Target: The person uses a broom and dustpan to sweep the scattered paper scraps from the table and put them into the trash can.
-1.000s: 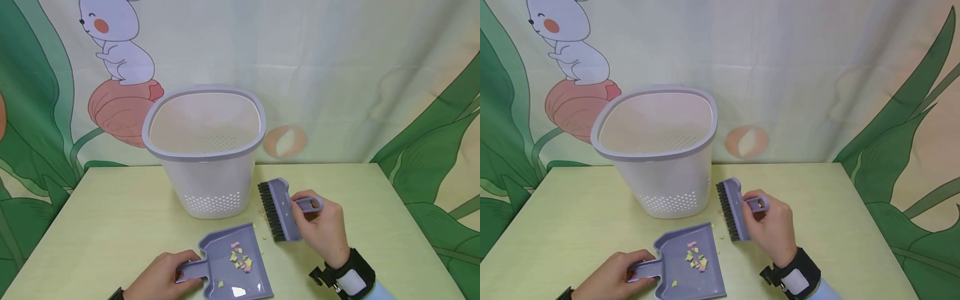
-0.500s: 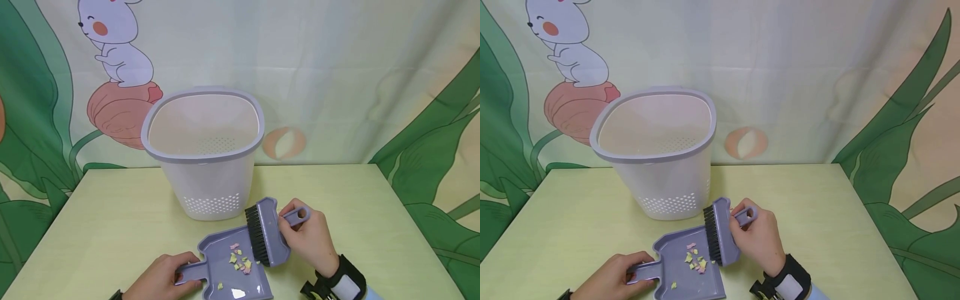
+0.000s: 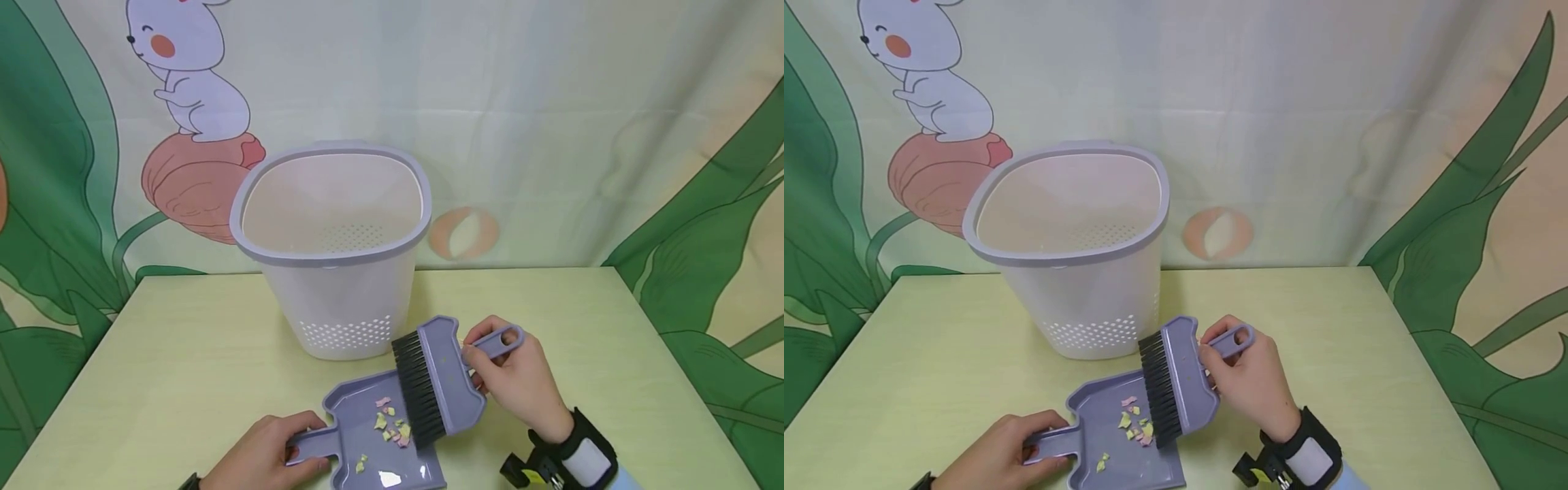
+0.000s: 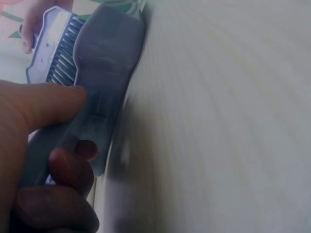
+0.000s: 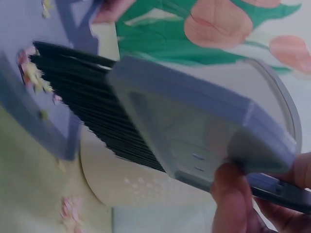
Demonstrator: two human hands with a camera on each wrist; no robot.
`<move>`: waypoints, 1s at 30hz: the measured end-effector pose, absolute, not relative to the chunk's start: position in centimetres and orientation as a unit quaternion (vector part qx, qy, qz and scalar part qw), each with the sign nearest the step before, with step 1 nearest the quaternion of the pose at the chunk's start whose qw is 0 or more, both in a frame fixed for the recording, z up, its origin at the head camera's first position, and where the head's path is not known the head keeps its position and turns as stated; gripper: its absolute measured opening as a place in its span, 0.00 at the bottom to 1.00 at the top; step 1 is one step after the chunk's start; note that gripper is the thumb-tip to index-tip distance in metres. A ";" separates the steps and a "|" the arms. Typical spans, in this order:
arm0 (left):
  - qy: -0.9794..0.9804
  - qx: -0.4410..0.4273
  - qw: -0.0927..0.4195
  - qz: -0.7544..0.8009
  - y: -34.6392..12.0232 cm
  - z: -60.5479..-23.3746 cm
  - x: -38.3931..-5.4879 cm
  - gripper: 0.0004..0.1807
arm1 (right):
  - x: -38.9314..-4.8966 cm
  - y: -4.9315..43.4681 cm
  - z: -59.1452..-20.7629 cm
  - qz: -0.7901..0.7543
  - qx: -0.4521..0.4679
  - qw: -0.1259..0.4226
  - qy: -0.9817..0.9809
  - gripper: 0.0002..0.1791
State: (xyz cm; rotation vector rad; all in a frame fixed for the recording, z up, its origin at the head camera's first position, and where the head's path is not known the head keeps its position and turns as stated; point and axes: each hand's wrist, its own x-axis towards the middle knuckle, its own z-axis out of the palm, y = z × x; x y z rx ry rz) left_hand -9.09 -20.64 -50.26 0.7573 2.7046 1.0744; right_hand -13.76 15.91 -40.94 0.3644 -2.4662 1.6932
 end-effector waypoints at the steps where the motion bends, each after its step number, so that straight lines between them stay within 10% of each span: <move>1: 0.898 0.251 0.065 0.355 -20.6 -50.2 -9.1 0.11 | -14.0 16.2 -40.8 0.561 0.116 0.060 -0.817 0.04; 30: 0.894 0.265 0.043 0.358 -20.7 -50.3 -9.1 0.11 | -15.2 21.2 -38.7 0.428 0.133 0.059 -0.892 0.03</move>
